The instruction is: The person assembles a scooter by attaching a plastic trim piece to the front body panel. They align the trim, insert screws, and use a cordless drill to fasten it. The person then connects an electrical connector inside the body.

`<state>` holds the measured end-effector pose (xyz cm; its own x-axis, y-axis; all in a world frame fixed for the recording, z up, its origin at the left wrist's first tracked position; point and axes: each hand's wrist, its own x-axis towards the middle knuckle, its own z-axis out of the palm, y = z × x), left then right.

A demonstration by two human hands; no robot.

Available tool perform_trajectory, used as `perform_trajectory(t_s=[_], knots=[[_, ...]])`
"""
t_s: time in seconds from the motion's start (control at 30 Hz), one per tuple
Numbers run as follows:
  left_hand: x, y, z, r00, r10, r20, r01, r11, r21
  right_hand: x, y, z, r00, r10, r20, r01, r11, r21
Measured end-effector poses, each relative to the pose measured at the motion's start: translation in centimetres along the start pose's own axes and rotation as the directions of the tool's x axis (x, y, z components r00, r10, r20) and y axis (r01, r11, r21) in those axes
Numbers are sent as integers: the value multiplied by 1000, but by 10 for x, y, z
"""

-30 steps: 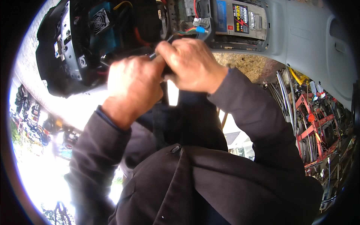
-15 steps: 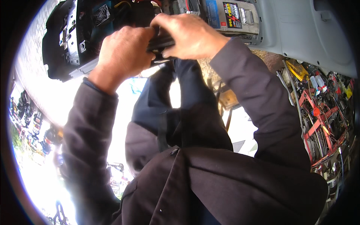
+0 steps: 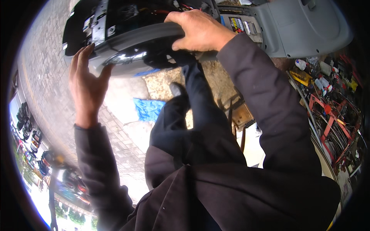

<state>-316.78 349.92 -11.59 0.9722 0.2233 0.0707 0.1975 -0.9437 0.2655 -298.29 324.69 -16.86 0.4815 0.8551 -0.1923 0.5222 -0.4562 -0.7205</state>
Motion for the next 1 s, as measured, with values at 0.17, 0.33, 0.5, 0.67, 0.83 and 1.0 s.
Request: perform_trajectory(t_s=[0.17,0.33,0.5,0.67,0.83,1.0], knots=[[11,-24,0,995,66,77,-74,992,99,23,-36,11,999,31,23,-27,985,-171],[33,-20,10,975,209,77,-214,975,65,48,-61,17,997,7,75,14,961,-277],[43,-22,25,967,129,220,-54,946,-319,72,-89,36,996,32,85,-2,943,-332],[44,-30,35,973,142,183,-81,948,-309,77,-87,44,1000,15,5,-12,944,-330],[44,-30,34,961,85,263,19,929,-370,77,-82,48,1000,2,20,4,953,-302],[46,-27,34,960,51,276,76,899,-431,76,-81,46,999,-1,39,13,950,-311]])
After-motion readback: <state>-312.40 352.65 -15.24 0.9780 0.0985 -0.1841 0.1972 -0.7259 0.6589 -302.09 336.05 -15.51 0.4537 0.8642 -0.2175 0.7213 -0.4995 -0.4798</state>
